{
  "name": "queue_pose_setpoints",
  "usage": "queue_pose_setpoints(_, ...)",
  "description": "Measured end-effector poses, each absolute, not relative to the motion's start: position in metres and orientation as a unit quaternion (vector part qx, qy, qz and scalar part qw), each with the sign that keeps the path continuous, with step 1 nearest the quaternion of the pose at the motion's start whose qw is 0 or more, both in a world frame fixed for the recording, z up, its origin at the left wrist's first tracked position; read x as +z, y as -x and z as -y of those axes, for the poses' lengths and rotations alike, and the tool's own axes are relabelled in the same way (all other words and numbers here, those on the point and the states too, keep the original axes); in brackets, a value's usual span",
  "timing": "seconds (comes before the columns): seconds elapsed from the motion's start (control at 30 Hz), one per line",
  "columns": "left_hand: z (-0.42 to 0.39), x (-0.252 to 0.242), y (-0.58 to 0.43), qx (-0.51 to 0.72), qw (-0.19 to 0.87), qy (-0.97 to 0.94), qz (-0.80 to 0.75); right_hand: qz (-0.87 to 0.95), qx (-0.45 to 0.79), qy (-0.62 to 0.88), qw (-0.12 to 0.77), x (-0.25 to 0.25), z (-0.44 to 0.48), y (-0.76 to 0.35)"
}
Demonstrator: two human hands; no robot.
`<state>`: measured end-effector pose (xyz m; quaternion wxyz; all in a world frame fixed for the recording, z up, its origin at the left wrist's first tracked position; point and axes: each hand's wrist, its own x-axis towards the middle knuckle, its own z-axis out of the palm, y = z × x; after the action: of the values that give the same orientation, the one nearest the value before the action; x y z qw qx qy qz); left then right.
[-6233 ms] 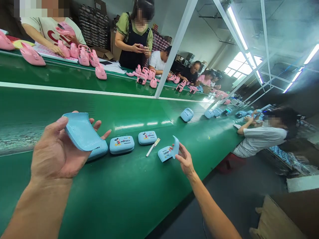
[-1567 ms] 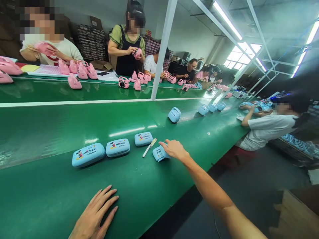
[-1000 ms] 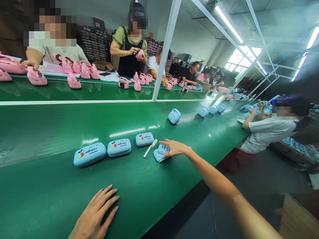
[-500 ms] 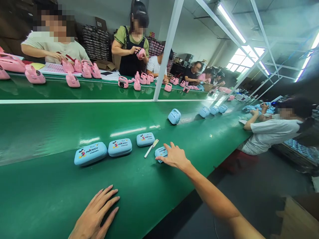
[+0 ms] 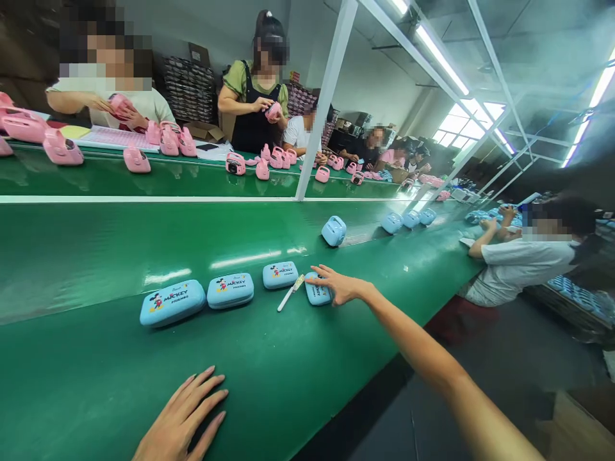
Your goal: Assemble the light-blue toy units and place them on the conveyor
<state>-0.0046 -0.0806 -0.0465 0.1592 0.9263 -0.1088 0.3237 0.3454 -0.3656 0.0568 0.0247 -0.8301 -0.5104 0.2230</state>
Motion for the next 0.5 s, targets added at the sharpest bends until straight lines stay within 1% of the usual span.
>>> queue_pose_setpoints(0.07, 0.081, -0.047, 0.005, 0.323, 0.166, -0.925, 0.113, 0.467, 0.199, 0.857, 0.085, 0.066, 0.370, -0.374)
queue_pose_setpoints(0.13, 0.081, -0.044, 0.006, 0.318, 0.164, -0.927, 0.112, 0.358, 0.101, 0.914, 0.161, 0.076, 0.370, -0.405)
queue_pose_setpoints(0.23, 0.083, -0.038, 0.006, 0.310, 0.158, -0.933, 0.095, 0.217, -0.016, 0.956, 0.198, 0.087, 0.358, -0.448)
queue_pose_setpoints(0.33, 0.085, -0.035, 0.007, 0.297, 0.170, -0.935, 0.093, 0.137, -0.052, 0.965, 0.217, 0.089, 0.342, -0.473)
queue_pose_setpoints(0.5, 0.087, -0.035, 0.010, 0.307, 0.185, -0.929, 0.089, 0.087, -0.048, 0.958, 0.269, 0.092, 0.321, -0.468)
